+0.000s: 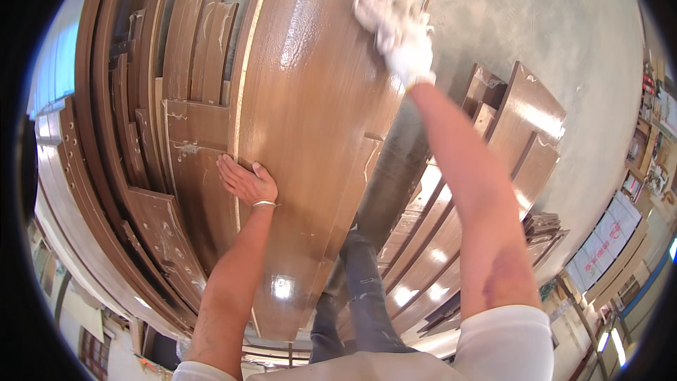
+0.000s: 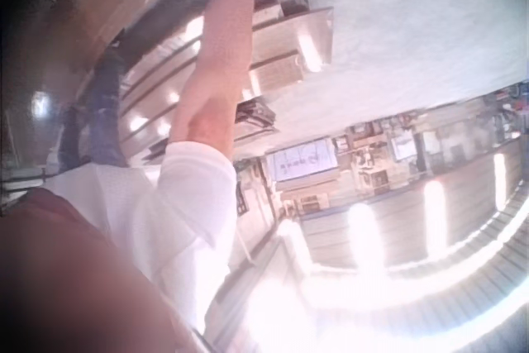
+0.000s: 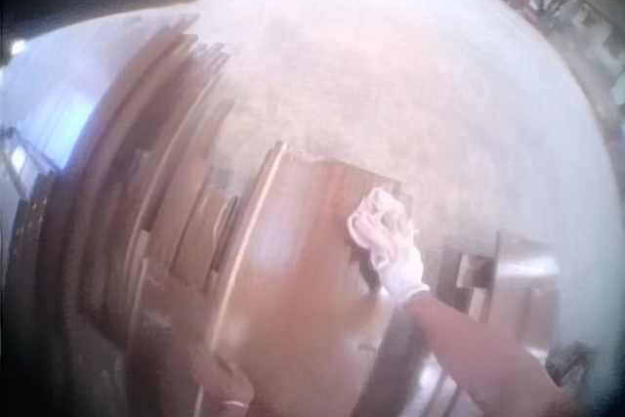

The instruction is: The person wipes large curved wooden panels with a cloth, applies masking tape along seams, and uses a spray bottle to wet the cloth before continuing to wipe. The person handles multiple panels, flipping and repositioning them while cleaning.

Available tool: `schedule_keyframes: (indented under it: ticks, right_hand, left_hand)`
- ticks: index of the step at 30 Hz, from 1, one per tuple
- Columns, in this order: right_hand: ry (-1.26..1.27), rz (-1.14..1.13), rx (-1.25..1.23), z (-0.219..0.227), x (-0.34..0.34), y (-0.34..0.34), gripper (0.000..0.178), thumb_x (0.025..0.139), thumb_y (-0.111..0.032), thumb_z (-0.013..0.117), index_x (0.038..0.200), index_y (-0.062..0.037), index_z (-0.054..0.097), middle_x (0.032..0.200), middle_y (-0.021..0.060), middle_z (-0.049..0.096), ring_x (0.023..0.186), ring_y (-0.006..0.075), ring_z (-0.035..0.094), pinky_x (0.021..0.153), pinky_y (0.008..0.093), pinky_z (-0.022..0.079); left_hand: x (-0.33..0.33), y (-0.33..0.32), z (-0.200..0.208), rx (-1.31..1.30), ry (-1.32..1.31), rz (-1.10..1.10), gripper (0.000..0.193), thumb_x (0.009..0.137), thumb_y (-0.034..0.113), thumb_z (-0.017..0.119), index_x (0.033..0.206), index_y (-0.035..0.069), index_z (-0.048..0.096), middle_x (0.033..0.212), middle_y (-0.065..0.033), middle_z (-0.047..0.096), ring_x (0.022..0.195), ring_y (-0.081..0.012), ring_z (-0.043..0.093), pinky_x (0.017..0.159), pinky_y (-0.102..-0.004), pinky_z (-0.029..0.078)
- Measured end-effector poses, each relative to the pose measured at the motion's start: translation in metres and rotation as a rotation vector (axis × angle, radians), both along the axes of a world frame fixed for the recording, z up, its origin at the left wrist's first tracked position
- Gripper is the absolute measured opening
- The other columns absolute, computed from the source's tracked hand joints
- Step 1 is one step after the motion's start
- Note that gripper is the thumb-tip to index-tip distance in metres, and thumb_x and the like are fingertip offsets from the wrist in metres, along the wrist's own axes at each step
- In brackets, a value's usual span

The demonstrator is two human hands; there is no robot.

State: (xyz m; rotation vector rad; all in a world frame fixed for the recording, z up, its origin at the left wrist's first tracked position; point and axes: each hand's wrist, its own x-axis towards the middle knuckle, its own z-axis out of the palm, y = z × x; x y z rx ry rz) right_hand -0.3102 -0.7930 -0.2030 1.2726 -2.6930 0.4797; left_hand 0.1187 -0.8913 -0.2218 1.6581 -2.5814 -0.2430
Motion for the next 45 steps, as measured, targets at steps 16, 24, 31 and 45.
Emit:
schedule_keyframes:
  ticks: [16, 24, 31, 45]
  right_hand:
    - [-0.522, 0.168, 0.271, -0.003, 0.211, 0.098, 0.038, 0.096, -0.031, 0.063, 0.128, -0.0109, 0.069, 0.146, 0.0193, 0.057, 0.137, 0.0419, 0.05, 0.117, 0.0589, 0.039]
    - [-0.319, 0.88, 0.72, 0.039, 0.507, 0.162, 0.051, 0.096, -0.044, 0.056, 0.145, -0.0301, 0.057, 0.152, 0.0085, 0.052, 0.146, 0.0369, 0.038, 0.113, 0.0729, 0.031]
    - [-0.508, 1.659, 0.534, -0.008, 0.62, 0.23, 0.053, 0.1, -0.042, 0.053, 0.145, -0.016, 0.059, 0.152, 0.008, 0.056, 0.143, 0.0304, 0.048, 0.123, 0.0582, 0.031]
    - [-1.366, 1.019, 0.506, -0.022, 0.986, 0.152, 0.081, 0.098, -0.07, 0.045, 0.162, -0.0216, 0.038, 0.173, 0.0044, 0.026, 0.159, 0.0324, 0.022, 0.13, 0.0549, 0.015]
  left_hand:
    - [0.003, -0.003, -0.006, 0.024, -0.043, 0.034, 0.085, 0.095, 0.043, 0.057, 0.16, -0.004, 0.028, 0.165, -0.024, 0.033, 0.157, -0.0395, 0.024, 0.126, -0.0589, 0.016]
    - [0.109, 0.033, 0.044, 0.312, 0.402, -0.031, 0.079, 0.097, 0.026, 0.062, 0.161, -0.003, 0.028, 0.172, -0.0237, 0.02, 0.162, -0.0412, 0.011, 0.13, -0.0574, 0.007]
    - [0.482, 0.289, 0.057, 0.578, 0.324, 0.559, 0.073, 0.088, 0.006, 0.061, 0.158, 0.005, 0.04, 0.168, -0.0239, 0.03, 0.156, -0.0426, 0.027, 0.127, -0.0531, 0.026]
    - [0.785, 0.527, 0.025, 0.678, 0.113, 1.189, 0.113, 0.087, 0.038, 0.079, 0.17, 0.015, 0.006, 0.172, -0.0327, -0.001, 0.158, -0.0533, 0.004, 0.128, -0.0582, 0.014]
